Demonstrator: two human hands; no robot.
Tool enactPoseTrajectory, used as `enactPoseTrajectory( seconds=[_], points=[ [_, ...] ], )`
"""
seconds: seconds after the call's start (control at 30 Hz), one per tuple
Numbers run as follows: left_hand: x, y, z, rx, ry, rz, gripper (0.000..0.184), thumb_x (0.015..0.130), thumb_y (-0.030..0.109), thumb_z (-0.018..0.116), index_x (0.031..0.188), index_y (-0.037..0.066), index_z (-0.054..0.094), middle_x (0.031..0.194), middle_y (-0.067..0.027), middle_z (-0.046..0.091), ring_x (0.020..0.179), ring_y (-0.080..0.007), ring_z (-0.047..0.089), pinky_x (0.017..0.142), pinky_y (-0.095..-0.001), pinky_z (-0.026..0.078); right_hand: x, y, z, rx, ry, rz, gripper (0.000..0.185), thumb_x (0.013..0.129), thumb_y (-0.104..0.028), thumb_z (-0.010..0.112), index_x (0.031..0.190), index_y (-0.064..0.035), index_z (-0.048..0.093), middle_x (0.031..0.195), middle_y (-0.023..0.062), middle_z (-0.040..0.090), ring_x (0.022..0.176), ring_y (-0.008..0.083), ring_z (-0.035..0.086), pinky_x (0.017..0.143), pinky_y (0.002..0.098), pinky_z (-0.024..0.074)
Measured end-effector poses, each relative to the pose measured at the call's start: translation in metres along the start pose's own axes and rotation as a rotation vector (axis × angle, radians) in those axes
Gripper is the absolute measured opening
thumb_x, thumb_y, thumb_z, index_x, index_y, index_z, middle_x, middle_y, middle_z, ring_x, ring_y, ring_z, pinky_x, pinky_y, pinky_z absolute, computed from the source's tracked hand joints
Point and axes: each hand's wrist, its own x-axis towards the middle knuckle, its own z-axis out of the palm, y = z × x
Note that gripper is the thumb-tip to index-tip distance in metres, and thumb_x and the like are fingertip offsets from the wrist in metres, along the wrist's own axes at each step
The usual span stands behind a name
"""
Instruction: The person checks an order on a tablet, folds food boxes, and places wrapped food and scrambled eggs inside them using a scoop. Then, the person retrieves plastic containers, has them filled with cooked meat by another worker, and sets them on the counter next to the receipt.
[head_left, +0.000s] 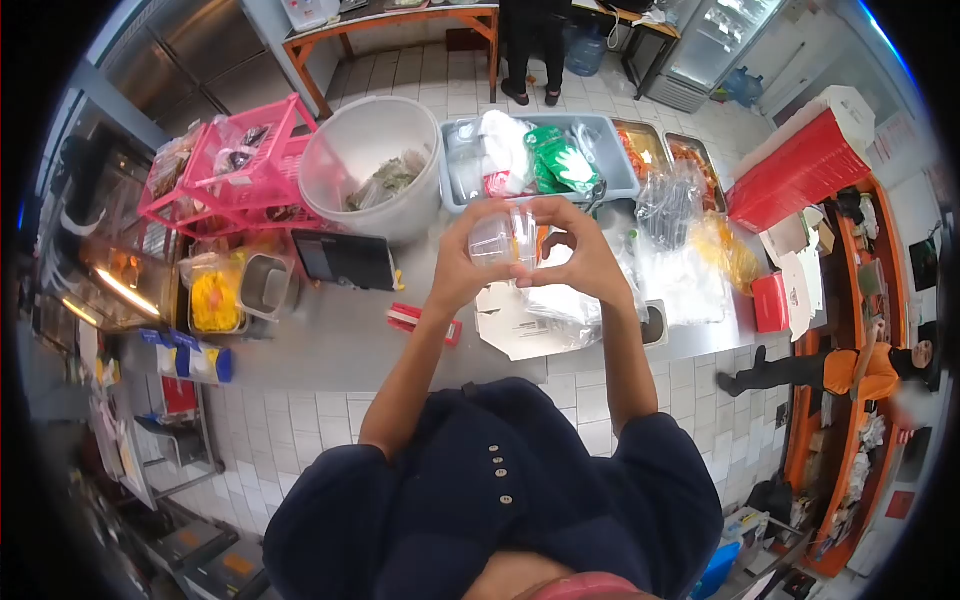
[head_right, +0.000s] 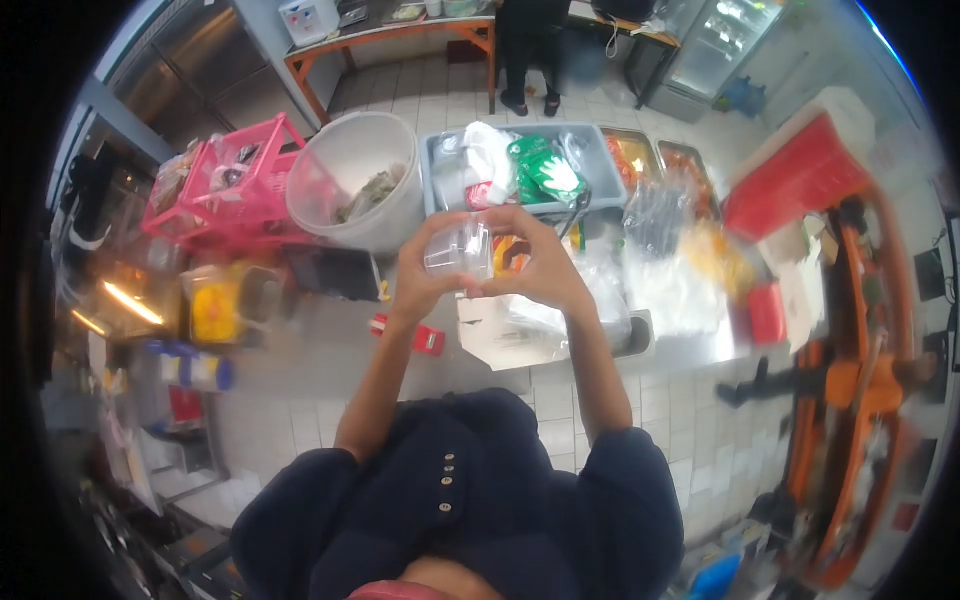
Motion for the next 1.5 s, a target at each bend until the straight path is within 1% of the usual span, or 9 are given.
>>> enactPoseTrajectory(
  seconds=[0.3, 0.53, 0.63, 0.8, 0.9, 1.13, 1.3, 1.4, 1.5],
  points=[
    [0.0, 0.014, -0.021, 0.08, 0.105, 0.073, 0.071, 0.065, 0.013, 0.094, 0.129, 0.005, 0.061, 0.127, -0.007, 0.061, 0.118, -0.0183, 0.059, 0.102, -0.0341, 0.048, 0.026, 0.008, 0.016, 0.07, -0.037, -0.073, 0.09, 0.055, -0.014, 0.099, 0.135, -0.0069, 0.058, 0.126, 0.0056, 0.065, 0.106, 0.0137, 0.063, 0.078, 0.0271, 0.0541],
    [-0.025, 0.012, -0.058, -0.018, 0.421, 0.042, 0.066, 0.072, 0.011, 0.088, 0.131, 0.004, 0.061, 0.127, -0.0077, 0.063, 0.118, -0.0171, 0.06, 0.102, -0.0325, 0.048, 0.08, 0.076, 0.016, 0.363, 0.046, -0.253, 0.084, 0.071, -0.011, 0.09, 0.145, -0.0066, 0.049, 0.133, 0.0146, 0.062, 0.119, 0.0233, 0.061, 0.094, 0.0366, 0.0519],
    [-0.057, -0.009, -0.079, -0.087, 0.532, 0.027, 0.062, 0.077, 0.01, 0.084, 0.134, 0.003, 0.06, 0.126, -0.0091, 0.065, 0.118, -0.0179, 0.061, 0.102, -0.0319, 0.048, 0.131, 0.144, 0.018, 0.018, 0.188, -0.027, 0.086, 0.072, -0.021, 0.089, 0.146, -0.0083, 0.049, 0.136, 0.0149, 0.061, 0.124, 0.0251, 0.059, 0.104, 0.0394, 0.0472],
    [-0.093, -0.007, -0.087, -0.13, 0.565, -0.087, 0.061, 0.082, 0.01, 0.079, 0.137, 0.001, 0.056, 0.127, -0.012, 0.064, 0.118, -0.0208, 0.063, 0.102, -0.0326, 0.049, 0.232, 0.21, 0.027, -0.57, -0.046, -0.234, 0.07, 0.081, -0.034, 0.082, 0.141, -0.0058, 0.059, 0.129, 0.0201, 0.066, 0.121, 0.0318, 0.063, 0.104, 0.0401, 0.0474],
    [-0.101, 0.004, -0.086, -0.18, 0.537, -0.108, 0.069, 0.081, 0.021, 0.082, 0.14, -0.001, 0.053, 0.127, -0.0144, 0.062, 0.12, -0.029, 0.065, 0.102, -0.0394, 0.052, 0.296, 0.236, 0.016, -0.777, -0.281, -0.083, 0.06, 0.086, -0.04, 0.075, 0.132, -0.002, 0.066, 0.12, 0.0231, 0.071, 0.113, 0.037, 0.067, 0.102, 0.0405, 0.0495],
    [-0.109, 0.019, -0.08, -0.051, 0.507, -0.07, 0.062, 0.083, 0.013, 0.08, 0.139, 0.002, 0.055, 0.122, -0.0137, 0.067, 0.116, -0.0227, 0.067, 0.098, -0.0342, 0.052, 0.301, 0.239, 0.027, -0.785, -0.053, -0.206, 0.03, 0.095, -0.027, 0.065, 0.117, -0.0084, 0.072, 0.112, 0.0191, 0.073, 0.106, 0.0424, 0.066, 0.095, 0.0478, 0.0512],
    [-0.1, 0.004, -0.071, -0.097, 0.467, -0.122, 0.063, 0.082, 0.015, 0.082, 0.139, 0.005, 0.055, 0.121, -0.0141, 0.067, 0.113, -0.0214, 0.067, 0.097, -0.0334, 0.053, 0.278, 0.237, 0.027, -1.144, -0.145, -0.213, 0.046, 0.092, -0.026, 0.07, 0.137, -0.0159, 0.061, 0.122, 0.0132, 0.067, 0.125, 0.0354, 0.056, 0.1, 0.0521, 0.0472],
    [-0.09, 0.001, -0.068, -0.054, 0.442, -0.158, 0.067, 0.078, 0.019, 0.086, 0.137, 0.006, 0.057, 0.125, -0.0134, 0.065, 0.115, -0.0214, 0.065, 0.099, -0.0341, 0.051, 0.271, 0.23, 0.029, -0.991, 0.189, -0.385, 0.068, 0.084, -0.032, 0.08, 0.143, -0.0151, 0.053, 0.133, 0.0156, 0.061, 0.129, 0.0335, 0.054, 0.104, 0.0544, 0.0443],
    [-0.085, 0.002, -0.061, 0.365, 0.487, -0.095, 0.071, 0.073, 0.022, 0.09, 0.135, 0.006, 0.059, 0.129, -0.0124, 0.062, 0.119, -0.0222, 0.061, 0.101, -0.0356, 0.048, 0.21, 0.196, 0.035, -0.453, 0.027, -0.247, 0.077, 0.085, -0.032, 0.081, 0.15, -0.0142, 0.044, 0.146, 0.0128, 0.053, 0.133, 0.0326, 0.05, 0.106, 0.0507, 0.0433]
  ],
)
